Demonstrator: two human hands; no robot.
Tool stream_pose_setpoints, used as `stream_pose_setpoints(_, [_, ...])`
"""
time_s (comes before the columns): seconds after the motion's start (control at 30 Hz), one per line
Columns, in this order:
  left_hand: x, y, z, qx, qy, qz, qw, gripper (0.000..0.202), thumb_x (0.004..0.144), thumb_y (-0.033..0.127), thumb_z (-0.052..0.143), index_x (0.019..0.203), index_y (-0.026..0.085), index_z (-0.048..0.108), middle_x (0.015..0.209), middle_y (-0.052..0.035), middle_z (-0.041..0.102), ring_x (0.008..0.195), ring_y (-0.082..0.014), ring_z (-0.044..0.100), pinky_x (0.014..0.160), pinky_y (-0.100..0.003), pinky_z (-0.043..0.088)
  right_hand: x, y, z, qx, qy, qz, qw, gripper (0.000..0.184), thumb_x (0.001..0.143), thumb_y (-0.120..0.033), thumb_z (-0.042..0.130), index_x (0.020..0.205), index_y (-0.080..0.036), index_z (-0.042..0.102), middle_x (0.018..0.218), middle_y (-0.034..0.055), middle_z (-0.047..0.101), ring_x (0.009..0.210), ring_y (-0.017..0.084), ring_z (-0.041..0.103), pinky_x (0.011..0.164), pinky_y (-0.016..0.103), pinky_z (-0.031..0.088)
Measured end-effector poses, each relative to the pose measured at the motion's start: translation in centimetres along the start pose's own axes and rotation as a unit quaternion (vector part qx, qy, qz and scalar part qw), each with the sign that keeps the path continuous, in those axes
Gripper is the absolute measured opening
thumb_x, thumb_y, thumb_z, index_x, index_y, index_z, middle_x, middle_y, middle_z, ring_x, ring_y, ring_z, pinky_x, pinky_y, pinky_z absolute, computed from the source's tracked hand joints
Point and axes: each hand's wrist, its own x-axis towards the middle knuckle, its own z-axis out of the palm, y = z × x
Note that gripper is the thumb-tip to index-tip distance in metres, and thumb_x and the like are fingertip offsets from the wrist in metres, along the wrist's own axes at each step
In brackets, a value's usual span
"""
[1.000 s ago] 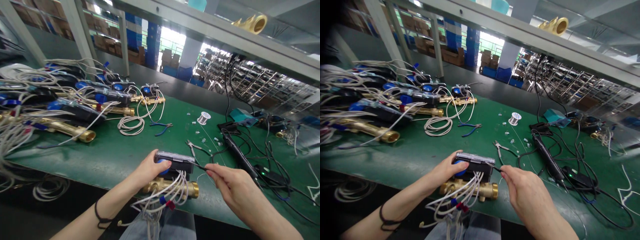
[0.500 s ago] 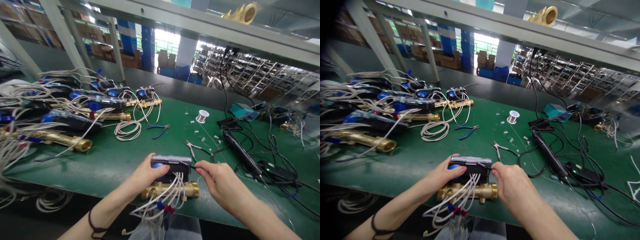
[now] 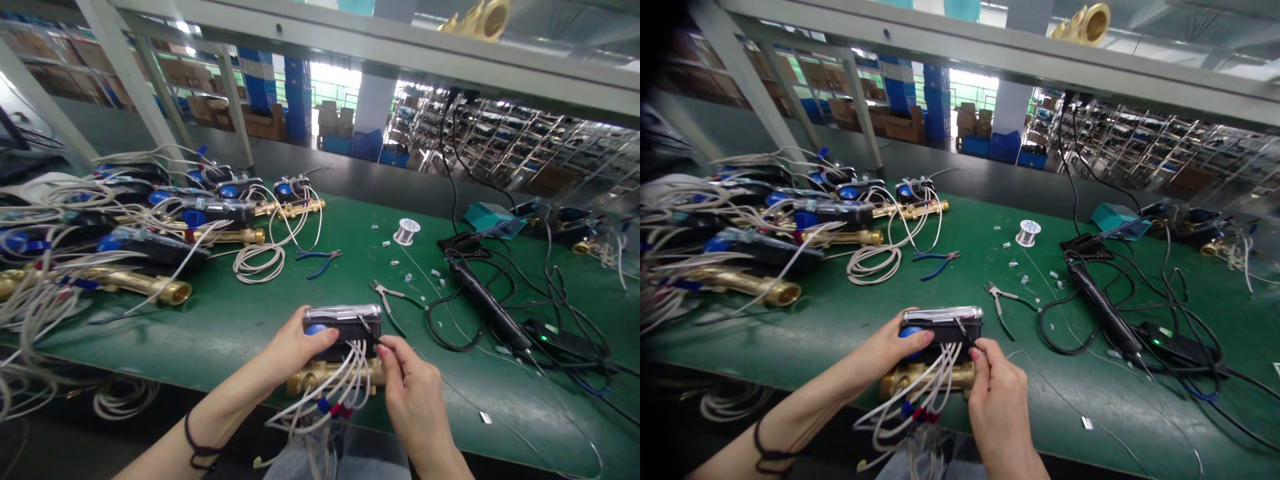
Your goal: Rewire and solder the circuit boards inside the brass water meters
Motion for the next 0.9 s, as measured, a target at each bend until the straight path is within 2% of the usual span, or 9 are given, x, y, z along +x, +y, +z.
stream_pose_setpoints(0.1, [0.3,-0.3,0.3,-0.023,0.022,0.000,0.999,0.060,0.061,0.054,0.071,0.102,0.013,0.053,0.098,-0.0098,0.066,0.094,-0.0268,0.061,0.083,-0.037,0.047,0.5,-0.4,-0.2,-0.020,0.000,0.007,1.000,0.030,0.092,-0.027,0.035,0.087,-0.019,0.063,0.067,0.0015,0.068,0.054,0.014,0.062,0.050,0.021,0.040])
stream_pose_setpoints(0.2, [0.4,-0.2,0.4,-0.042,0.028,-0.004,0.999,0.063,0.058,0.052,0.073,0.104,0.012,0.054,0.100,-0.0111,0.066,0.096,-0.0279,0.061,0.083,-0.038,0.048,1.2,-0.2,-0.9,-0.097,-0.021,-0.028,0.995,0.030,0.092,-0.027,0.035,0.088,-0.019,0.063,0.062,0.0010,0.066,0.052,0.015,0.061,0.049,0.023,0.036])
stream_pose_setpoints(0.3, [0.2,0.2,0.5,-0.049,0.027,0.000,0.998,0.063,0.058,0.050,0.073,0.104,0.011,0.054,0.103,-0.0129,0.066,0.096,-0.0285,0.061,0.085,-0.040,0.049,1.9,-0.3,-1.4,-0.186,-0.038,-0.061,0.980,0.027,0.090,-0.023,0.036,0.090,-0.019,0.063,0.064,0.0019,0.067,0.054,0.016,0.062,0.048,0.024,0.033])
stream_pose_setpoints(0.47, [-0.3,1.3,0.7,-0.044,0.049,0.016,0.998,0.055,0.061,0.048,0.071,0.100,0.012,0.057,0.099,-0.0112,0.067,0.094,-0.0280,0.062,0.082,-0.039,0.050,2.5,-1.6,-1.4,-0.294,-0.053,-0.047,0.953,0.023,0.089,-0.019,0.039,0.093,-0.020,0.062,0.069,0.0036,0.069,0.053,0.016,0.062,0.045,0.024,0.027])
stream_pose_setpoints(0.57, [-0.4,1.4,0.8,-0.044,0.059,0.018,0.997,0.050,0.060,0.046,0.071,0.096,0.013,0.059,0.095,-0.0087,0.068,0.093,-0.0271,0.063,0.081,-0.037,0.050,2.5,-2.1,-2.6,-0.307,-0.069,-0.049,0.948,0.024,0.090,-0.018,0.038,0.093,-0.021,0.062,0.066,0.0031,0.068,0.055,0.017,0.063,0.047,0.024,0.028])
stream_pose_setpoints(0.73, [-0.5,1.0,1.1,-0.051,0.085,0.014,0.995,0.058,0.061,0.047,0.071,0.103,0.011,0.055,0.101,-0.0115,0.066,0.098,-0.0274,0.061,0.085,-0.038,0.048,2.6,-2.7,-5.0,-0.294,-0.089,-0.068,0.949,0.025,0.092,-0.024,0.038,0.093,-0.024,0.063,0.069,0.0021,0.069,0.063,0.019,0.065,0.053,0.025,0.034])
stream_pose_setpoints(0.83, [-0.5,0.8,1.3,-0.060,0.086,0.013,0.994,0.055,0.062,0.046,0.071,0.103,0.011,0.055,0.101,-0.0119,0.067,0.097,-0.0274,0.062,0.085,-0.038,0.048,3.5,-4.1,-4.5,-0.275,-0.161,-0.102,0.942,0.025,0.092,-0.025,0.038,0.094,-0.025,0.063,0.075,0.0015,0.070,0.067,0.018,0.066,0.055,0.025,0.035])
stream_pose_setpoints(0.9, [-0.4,0.7,1.4,-0.066,0.087,0.012,0.994,0.053,0.061,0.043,0.071,0.100,0.012,0.056,0.098,-0.0115,0.067,0.096,-0.0277,0.062,0.084,-0.038,0.048,4.2,-5.0,-3.5,-0.278,-0.195,-0.102,0.935,0.026,0.092,-0.023,0.038,0.095,-0.025,0.064,0.081,0.0026,0.071,0.071,0.019,0.067,0.056,0.025,0.034])
